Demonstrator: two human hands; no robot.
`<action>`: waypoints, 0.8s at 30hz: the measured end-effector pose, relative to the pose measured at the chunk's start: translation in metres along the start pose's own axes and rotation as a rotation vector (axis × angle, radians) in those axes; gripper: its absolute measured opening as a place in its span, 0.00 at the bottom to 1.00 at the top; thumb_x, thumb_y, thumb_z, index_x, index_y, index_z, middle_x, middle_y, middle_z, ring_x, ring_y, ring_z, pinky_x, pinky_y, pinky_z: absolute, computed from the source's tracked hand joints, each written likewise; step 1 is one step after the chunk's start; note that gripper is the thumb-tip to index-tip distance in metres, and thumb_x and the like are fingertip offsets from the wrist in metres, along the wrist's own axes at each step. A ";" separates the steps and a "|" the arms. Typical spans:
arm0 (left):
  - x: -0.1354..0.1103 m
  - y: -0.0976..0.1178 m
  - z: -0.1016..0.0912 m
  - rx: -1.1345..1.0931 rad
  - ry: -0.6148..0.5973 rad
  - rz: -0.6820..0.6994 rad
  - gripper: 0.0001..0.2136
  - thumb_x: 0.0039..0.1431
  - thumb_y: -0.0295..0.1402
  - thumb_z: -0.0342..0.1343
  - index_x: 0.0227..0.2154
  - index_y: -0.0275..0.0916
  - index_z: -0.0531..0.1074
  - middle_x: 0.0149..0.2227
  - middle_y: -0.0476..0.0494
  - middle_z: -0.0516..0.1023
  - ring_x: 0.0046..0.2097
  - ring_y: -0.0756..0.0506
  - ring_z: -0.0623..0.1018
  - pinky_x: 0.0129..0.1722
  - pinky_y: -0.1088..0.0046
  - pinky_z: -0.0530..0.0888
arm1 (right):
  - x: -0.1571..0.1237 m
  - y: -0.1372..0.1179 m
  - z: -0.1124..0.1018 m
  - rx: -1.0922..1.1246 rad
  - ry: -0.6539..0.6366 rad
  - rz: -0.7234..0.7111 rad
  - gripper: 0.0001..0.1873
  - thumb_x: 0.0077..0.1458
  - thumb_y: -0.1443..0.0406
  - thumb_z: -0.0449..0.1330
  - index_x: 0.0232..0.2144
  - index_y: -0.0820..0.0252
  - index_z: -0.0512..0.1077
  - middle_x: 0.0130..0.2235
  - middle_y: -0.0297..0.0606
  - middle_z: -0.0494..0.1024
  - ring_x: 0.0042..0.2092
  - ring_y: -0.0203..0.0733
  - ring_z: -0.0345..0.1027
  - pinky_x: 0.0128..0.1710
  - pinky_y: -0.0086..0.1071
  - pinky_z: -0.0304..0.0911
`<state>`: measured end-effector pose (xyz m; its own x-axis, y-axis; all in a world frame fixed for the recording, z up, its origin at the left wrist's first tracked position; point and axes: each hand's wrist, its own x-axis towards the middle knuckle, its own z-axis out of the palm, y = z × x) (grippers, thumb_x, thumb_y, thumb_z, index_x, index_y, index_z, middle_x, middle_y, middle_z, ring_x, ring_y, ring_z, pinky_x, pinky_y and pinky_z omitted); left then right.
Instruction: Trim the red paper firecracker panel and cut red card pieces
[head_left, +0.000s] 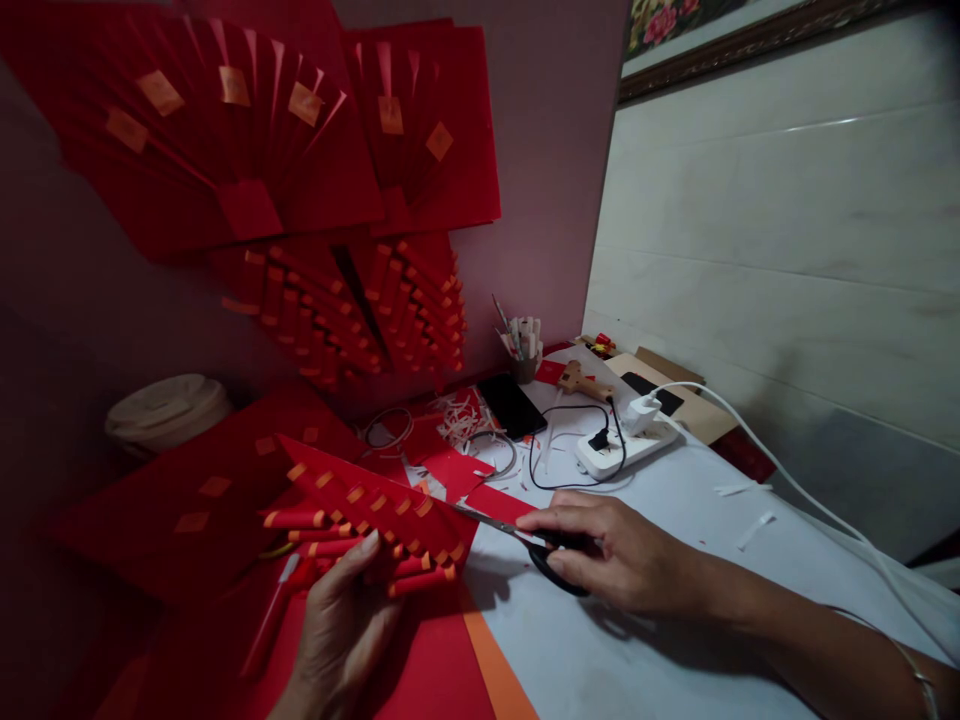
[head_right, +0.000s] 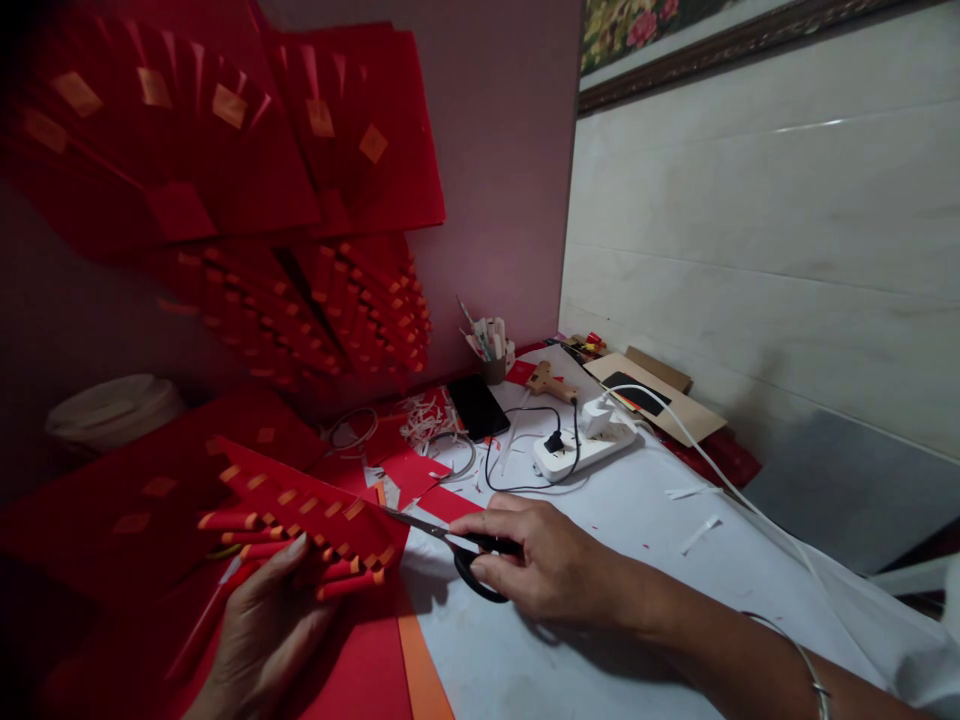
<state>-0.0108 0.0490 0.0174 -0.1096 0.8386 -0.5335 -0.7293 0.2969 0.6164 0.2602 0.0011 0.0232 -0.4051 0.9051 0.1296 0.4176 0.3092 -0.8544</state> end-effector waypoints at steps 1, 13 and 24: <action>0.000 0.000 0.000 -0.005 0.001 0.004 0.11 0.51 0.16 0.52 0.26 0.35 0.75 0.23 0.43 0.81 0.26 0.44 0.81 0.26 0.65 0.82 | 0.000 0.000 0.000 -0.003 0.000 -0.001 0.19 0.58 0.71 0.59 0.52 0.56 0.76 0.38 0.39 0.73 0.39 0.41 0.69 0.38 0.33 0.64; -0.001 0.002 -0.001 -0.017 0.020 -0.007 0.12 0.54 0.15 0.50 0.23 0.34 0.74 0.21 0.45 0.79 0.24 0.47 0.80 0.25 0.69 0.81 | 0.000 -0.003 0.000 -0.017 0.007 0.011 0.20 0.57 0.71 0.60 0.52 0.57 0.76 0.38 0.38 0.74 0.39 0.40 0.69 0.39 0.33 0.63; -0.007 -0.001 0.003 0.002 0.013 -0.021 0.11 0.52 0.16 0.51 0.25 0.34 0.76 0.25 0.41 0.82 0.28 0.44 0.82 0.27 0.66 0.82 | 0.000 -0.001 0.003 0.010 0.019 0.014 0.21 0.56 0.71 0.61 0.52 0.57 0.76 0.38 0.39 0.74 0.36 0.39 0.67 0.35 0.32 0.62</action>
<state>-0.0070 0.0444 0.0218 -0.1028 0.8264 -0.5537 -0.7304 0.3152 0.6060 0.2576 0.0003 0.0224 -0.3833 0.9149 0.1267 0.4153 0.2932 -0.8611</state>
